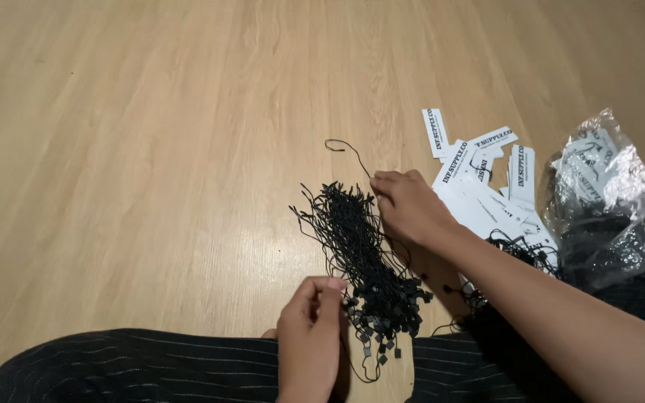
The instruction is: The person sits on the floor and attaches white rectangular tags to a bundle of black cords. They pick up a tag, thread the cord through a hole in the tag, and place the tagged item aside.
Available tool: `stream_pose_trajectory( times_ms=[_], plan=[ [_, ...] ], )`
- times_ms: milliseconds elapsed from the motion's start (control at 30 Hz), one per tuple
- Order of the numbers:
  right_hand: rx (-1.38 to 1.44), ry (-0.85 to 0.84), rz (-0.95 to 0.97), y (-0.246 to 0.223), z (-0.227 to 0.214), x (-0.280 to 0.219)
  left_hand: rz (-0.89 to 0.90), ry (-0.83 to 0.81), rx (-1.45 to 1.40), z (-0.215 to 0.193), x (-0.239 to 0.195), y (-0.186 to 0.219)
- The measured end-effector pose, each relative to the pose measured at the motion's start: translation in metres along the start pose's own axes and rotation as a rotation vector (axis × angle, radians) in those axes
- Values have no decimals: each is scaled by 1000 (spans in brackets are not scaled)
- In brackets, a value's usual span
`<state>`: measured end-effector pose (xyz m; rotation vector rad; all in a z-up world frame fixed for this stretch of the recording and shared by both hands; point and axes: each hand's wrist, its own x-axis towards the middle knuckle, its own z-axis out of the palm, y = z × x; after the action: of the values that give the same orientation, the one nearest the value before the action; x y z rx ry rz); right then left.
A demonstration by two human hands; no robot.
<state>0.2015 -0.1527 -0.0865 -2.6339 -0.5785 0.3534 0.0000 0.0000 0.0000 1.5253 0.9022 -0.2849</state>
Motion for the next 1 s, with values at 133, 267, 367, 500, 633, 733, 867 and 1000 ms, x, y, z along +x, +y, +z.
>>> stream_pose_trajectory(
  times_ms=[133, 267, 367, 500, 633, 733, 867, 1000],
  plan=[
    [-63, 225, -246, 3, 7, -9, 63, 51, -47, 2, 16, -6],
    [15, 246, -148, -2, 5, -8, 109, 85, -114, 2, 23, -15],
    [127, 249, -71, -4, -2, -7, 146, 79, -84, 1, 17, -8],
    [304, 291, 22, -39, -31, -29, 156, 148, -10, -2, 13, 0],
    [381, 201, 160, -78, -49, -82, 154, 148, -65, -3, 4, -1],
    [354, 247, 114, -70, -30, -114, 203, 97, -166, -1, 7, -16],
    [301, 211, 201, -69, -7, -157, 240, -63, -193, 0, 6, -27],
    [289, 278, 108, -67, 10, -183, 310, -142, 106, -2, -13, -22]
  ],
)
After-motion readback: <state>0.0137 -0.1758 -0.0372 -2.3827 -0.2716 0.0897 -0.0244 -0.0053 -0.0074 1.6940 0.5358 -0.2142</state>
